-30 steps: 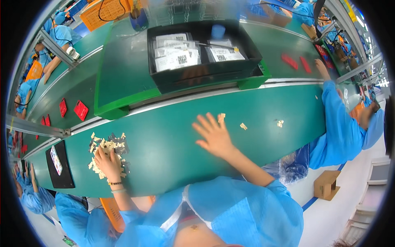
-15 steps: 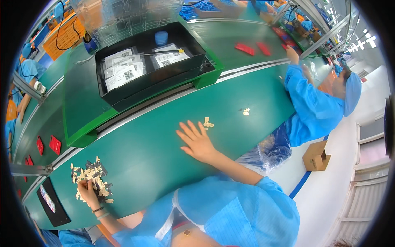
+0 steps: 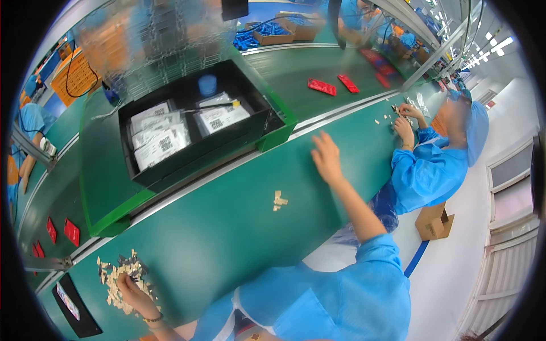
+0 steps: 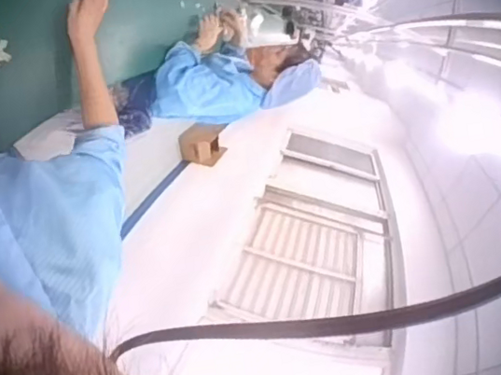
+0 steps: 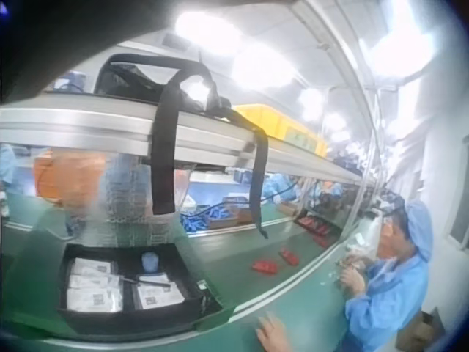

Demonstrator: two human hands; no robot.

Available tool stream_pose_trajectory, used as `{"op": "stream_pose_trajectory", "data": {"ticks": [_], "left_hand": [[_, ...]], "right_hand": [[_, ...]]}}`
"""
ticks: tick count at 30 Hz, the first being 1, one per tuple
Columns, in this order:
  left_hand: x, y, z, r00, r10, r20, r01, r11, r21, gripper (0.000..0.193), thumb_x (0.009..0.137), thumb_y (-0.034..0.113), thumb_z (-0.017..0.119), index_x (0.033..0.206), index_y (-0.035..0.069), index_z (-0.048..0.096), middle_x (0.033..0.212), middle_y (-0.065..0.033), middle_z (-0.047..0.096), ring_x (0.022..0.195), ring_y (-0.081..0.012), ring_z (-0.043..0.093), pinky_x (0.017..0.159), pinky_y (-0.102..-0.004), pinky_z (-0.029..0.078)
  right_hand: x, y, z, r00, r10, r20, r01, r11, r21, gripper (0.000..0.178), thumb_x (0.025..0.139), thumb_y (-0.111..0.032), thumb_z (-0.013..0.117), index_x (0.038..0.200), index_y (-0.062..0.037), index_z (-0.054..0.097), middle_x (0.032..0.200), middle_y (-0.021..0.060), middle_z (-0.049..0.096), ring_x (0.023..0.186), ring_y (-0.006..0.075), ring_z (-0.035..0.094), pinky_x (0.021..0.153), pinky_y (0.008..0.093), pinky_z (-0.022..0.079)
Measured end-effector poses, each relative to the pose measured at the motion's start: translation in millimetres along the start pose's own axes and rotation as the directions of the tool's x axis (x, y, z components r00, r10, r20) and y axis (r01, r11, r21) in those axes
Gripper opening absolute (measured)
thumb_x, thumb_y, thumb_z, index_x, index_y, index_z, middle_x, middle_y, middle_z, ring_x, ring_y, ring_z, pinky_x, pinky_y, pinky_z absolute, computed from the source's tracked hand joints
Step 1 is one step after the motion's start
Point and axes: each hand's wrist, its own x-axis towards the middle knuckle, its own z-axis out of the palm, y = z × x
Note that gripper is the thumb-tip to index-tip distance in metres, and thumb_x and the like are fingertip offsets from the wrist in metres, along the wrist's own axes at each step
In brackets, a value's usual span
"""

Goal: Assembling small metallic components onto a red electronic housing at an assembly line workstation.

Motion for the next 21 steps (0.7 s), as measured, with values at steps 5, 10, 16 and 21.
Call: {"op": "stream_pose_trajectory", "data": {"ticks": [5,10,16,21], "left_hand": [[-15.3,38.7,48.3,0.957,-0.107,0.268,0.159,0.970,-0.181,0.017,0.096,0.001,0.042,0.105,-0.001,0.056,0.088,-0.0052,0.051,0.073,-0.0142,0.047,0.068,-0.0249,0.042],[-26.6,52.9,33.8,0.891,-0.369,0.266,0.446,0.823,-0.353,0.014,0.089,-0.004,0.054,0.102,-0.001,0.060,0.081,-0.0010,0.055,0.065,-0.0058,0.049,0.054,-0.0179,0.039],[-16.5,73.3,47.3,0.847,-0.418,0.329,0.529,0.725,-0.441,0.003,0.088,0.000,0.059,0.086,0.001,0.058,0.067,-0.0007,0.057,0.050,-0.0049,0.047,0.044,-0.0170,0.035],[-14.1,80.2,54.8,0.832,-0.350,0.430,0.519,0.764,-0.384,0.005,0.090,0.003,0.056,0.086,0.000,0.057,0.066,-0.0034,0.057,0.053,-0.0056,0.048,0.047,-0.0193,0.038]], "right_hand": [[78.6,167.9,34.2,0.896,0.243,-0.372,-0.261,0.965,0.004,0.045,0.085,-0.008,0.053,0.130,-0.0082,0.048,0.144,0.0231,0.034,0.128,0.0411,0.039,0.101,0.0448,0.038],[142.2,198.1,56.9,0.908,0.326,-0.264,-0.375,0.913,-0.162,0.052,0.080,-0.011,0.053,0.132,-0.0094,0.047,0.148,0.0219,0.029,0.132,0.0363,0.035,0.103,0.0455,0.036],[165.6,248.2,41.4,0.886,0.443,-0.134,-0.450,0.756,-0.475,0.052,0.081,-0.017,0.044,0.132,-0.0107,0.050,0.143,0.0109,0.041,0.127,0.0318,0.043,0.098,0.0430,0.040],[180.4,188.6,44.5,0.940,0.054,-0.337,-0.199,0.889,-0.412,0.016,0.075,-0.007,0.051,0.085,-0.0050,0.063,0.084,0.0164,0.062,0.082,0.0362,0.060,0.070,0.0488,0.045]]}}
